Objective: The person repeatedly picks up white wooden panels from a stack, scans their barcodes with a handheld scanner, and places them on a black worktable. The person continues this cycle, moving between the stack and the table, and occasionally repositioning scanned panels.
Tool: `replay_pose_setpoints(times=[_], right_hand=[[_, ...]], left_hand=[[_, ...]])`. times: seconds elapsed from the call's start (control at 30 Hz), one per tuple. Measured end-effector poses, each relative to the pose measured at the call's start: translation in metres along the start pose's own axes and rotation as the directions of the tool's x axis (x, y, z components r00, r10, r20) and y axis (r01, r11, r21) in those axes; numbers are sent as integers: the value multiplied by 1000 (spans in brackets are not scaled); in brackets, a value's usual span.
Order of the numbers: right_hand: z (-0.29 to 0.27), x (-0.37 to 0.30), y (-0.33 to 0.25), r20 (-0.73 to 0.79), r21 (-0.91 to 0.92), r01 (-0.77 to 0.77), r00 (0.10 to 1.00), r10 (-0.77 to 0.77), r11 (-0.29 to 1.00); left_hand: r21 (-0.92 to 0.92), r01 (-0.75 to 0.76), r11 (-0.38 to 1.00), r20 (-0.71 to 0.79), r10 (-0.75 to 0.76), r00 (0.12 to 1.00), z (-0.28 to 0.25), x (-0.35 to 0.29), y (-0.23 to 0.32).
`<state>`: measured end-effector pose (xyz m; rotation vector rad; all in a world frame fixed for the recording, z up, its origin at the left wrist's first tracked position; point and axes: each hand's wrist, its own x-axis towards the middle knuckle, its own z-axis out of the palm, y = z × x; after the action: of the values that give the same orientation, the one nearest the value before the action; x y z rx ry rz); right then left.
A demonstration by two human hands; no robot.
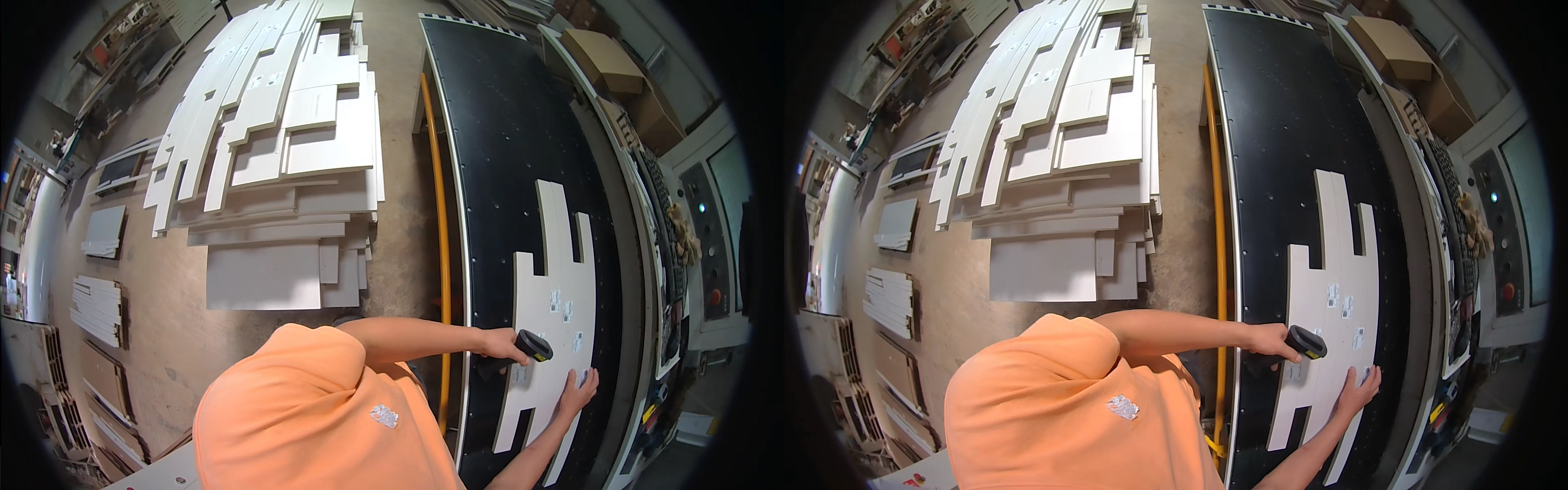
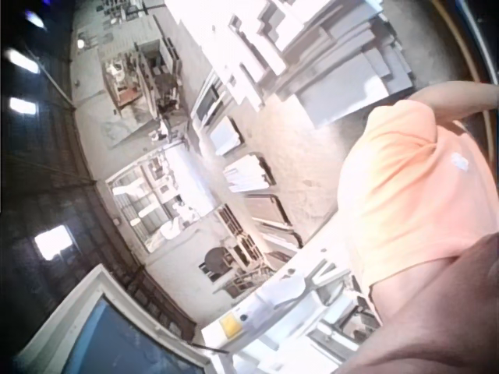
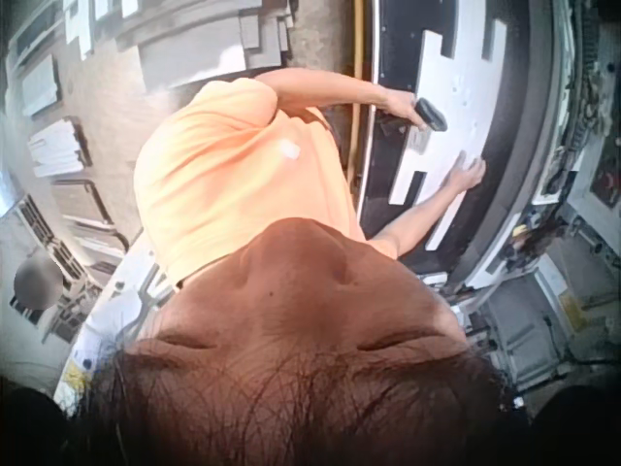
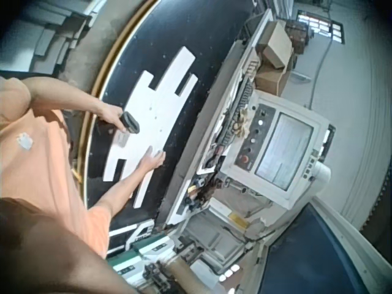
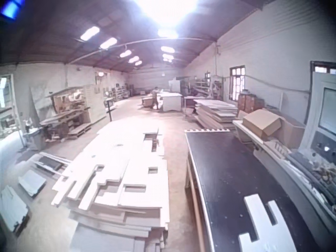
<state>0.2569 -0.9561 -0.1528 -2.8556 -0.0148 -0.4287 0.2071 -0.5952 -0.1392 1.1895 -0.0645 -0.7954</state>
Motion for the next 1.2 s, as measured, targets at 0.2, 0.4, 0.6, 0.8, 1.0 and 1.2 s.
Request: replay_pose_setpoints(times=[0.2,0.4,0.6,0.8,1.0,1.2], right_hand=[[-14,18,-233,-103,252,186,981,-165,950],[27,-13,-564,158,839,257,729,-666,480],[96,-41,-818,543,834,-213,476,-692,509],[135,-53,-894,666,725,-555,416,-619,407],[112,-38,-744,617,771,-490,419,-667,406],[34,-50,-579,801,561,-292,426,-420,774]], left_hand=[[-48,-147,988,32,149,988,-77,-112,1],[-73,-316,946,-228,292,929,-145,-222,-12],[-167,-237,957,-498,126,858,-184,-322,-31],[-215,-300,929,-708,62,703,-207,-380,-51],[-97,-496,863,-824,209,526,-197,-432,-57],[95,-447,890,-796,337,502,-204,-488,-37]])
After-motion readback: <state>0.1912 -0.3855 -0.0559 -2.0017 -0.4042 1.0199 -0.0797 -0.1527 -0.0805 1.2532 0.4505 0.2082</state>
